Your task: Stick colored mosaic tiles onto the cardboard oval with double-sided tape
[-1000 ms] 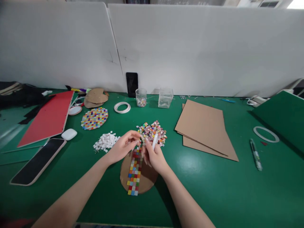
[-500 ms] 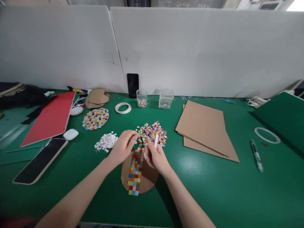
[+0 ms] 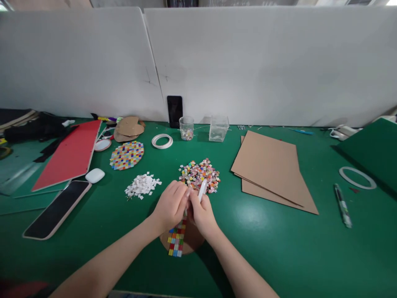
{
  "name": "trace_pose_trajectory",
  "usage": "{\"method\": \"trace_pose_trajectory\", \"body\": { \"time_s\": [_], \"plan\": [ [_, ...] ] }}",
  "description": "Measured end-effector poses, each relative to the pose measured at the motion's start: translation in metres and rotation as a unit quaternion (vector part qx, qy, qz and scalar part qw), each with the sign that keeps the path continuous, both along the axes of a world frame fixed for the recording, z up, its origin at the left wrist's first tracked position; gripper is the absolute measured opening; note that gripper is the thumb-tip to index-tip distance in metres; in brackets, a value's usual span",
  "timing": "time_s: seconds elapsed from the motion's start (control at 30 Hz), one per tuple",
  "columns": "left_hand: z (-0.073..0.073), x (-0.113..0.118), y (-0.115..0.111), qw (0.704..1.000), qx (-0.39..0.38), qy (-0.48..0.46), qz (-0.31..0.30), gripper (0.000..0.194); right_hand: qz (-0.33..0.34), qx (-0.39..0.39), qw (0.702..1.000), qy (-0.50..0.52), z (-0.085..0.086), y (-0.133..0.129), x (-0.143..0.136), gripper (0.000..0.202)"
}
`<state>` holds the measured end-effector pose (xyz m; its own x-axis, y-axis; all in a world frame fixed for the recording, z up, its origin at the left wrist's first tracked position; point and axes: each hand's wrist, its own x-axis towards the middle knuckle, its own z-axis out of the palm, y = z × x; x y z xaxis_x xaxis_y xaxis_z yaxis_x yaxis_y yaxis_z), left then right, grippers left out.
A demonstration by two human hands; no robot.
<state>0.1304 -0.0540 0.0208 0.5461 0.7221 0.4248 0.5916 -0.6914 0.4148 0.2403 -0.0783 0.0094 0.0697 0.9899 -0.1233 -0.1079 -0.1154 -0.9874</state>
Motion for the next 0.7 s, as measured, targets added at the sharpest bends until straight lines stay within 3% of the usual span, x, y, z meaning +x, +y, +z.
{"method": "trace_pose_trajectory", "body": {
  "time_s": [0.3,0.7],
  "plan": [
    [0.0035,0.0032,-0.0040,0.996,-0.063,-0.067,0.013,0.024,-0.019,0.093,0.991,-0.093,-0.0060,-0.0092,0.0001,0.041],
    [0.0048,0.0047,-0.0086,0.996,-0.059,-0.065,0.000,0.022,-0.076,0.093,0.984,-0.131,-0.0059,-0.0103,-0.0014,0.046]
  ]
}}
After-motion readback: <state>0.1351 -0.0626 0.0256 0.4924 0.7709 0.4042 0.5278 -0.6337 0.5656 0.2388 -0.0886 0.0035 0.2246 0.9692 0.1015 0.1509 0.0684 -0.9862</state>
